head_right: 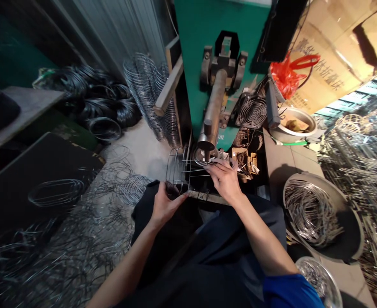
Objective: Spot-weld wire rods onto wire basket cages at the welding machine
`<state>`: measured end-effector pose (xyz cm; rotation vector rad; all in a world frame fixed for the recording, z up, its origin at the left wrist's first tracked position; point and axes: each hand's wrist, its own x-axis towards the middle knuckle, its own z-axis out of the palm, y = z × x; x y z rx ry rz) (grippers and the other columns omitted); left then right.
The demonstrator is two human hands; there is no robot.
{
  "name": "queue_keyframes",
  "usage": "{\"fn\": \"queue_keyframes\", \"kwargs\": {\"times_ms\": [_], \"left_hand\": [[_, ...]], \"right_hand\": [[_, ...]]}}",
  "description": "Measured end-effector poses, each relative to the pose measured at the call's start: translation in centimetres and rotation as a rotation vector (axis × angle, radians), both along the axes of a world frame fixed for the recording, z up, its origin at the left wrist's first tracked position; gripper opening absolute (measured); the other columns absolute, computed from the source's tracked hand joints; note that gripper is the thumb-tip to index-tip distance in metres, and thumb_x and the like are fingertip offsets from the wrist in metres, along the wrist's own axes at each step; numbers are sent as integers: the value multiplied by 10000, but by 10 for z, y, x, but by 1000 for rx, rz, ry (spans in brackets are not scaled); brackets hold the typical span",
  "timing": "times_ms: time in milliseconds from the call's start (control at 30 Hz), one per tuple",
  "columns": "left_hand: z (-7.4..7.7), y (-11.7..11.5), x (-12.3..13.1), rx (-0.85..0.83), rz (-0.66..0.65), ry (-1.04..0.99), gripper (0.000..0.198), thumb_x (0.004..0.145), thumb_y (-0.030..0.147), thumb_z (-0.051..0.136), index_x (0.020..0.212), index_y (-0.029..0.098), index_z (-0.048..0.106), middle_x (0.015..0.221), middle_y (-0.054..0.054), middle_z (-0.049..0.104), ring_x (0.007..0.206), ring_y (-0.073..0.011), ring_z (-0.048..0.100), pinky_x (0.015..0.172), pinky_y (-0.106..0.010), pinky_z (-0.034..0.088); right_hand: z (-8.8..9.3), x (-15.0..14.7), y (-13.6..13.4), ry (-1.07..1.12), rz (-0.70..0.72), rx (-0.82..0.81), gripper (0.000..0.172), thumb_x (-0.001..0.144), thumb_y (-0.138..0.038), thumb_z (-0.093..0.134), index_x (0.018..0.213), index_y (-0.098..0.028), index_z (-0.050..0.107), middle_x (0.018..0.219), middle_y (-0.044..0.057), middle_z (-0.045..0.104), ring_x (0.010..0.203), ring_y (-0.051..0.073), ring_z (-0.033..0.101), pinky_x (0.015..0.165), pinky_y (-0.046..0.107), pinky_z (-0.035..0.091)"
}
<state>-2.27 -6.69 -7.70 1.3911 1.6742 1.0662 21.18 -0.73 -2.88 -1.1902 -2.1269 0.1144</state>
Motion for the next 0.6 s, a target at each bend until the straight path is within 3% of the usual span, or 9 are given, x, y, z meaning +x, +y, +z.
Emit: {"fn": "queue_keyframes", "kwargs": {"times_ms": [267, 433, 600], "left_hand": [[-1, 1, -1, -15, -20, 5, 442, 724, 452, 801, 859, 231, 443, 734, 43, 577, 645, -148, 570, 618, -266, 445], [6, 0, -3, -48, -10, 69, 477, 704, 479, 809, 875, 232, 439, 720, 43, 565, 638, -162, 559, 593, -274, 422], [13, 13, -8, -17, -49, 70, 489, 711, 522, 795, 884, 228, 445, 747, 39, 552, 682, -171, 553, 621, -282, 417]], "right_hand": [[-1, -5, 0, 22, -38, 23, 160, 1009, -242, 553, 1060, -250, 704, 1023, 26, 767, 1141, 223, 642, 1087, 451, 267], [1, -1, -1, 38, -158, -24, 180, 1001, -312, 553, 878, -212, 639, 962, 42, 742, 943, 220, 662, 1015, 419, 343], [1, 4, 8, 58, -147, -32, 158, 987, -264, 549, 851, -211, 609, 901, 33, 725, 887, 223, 642, 987, 405, 372]]}}
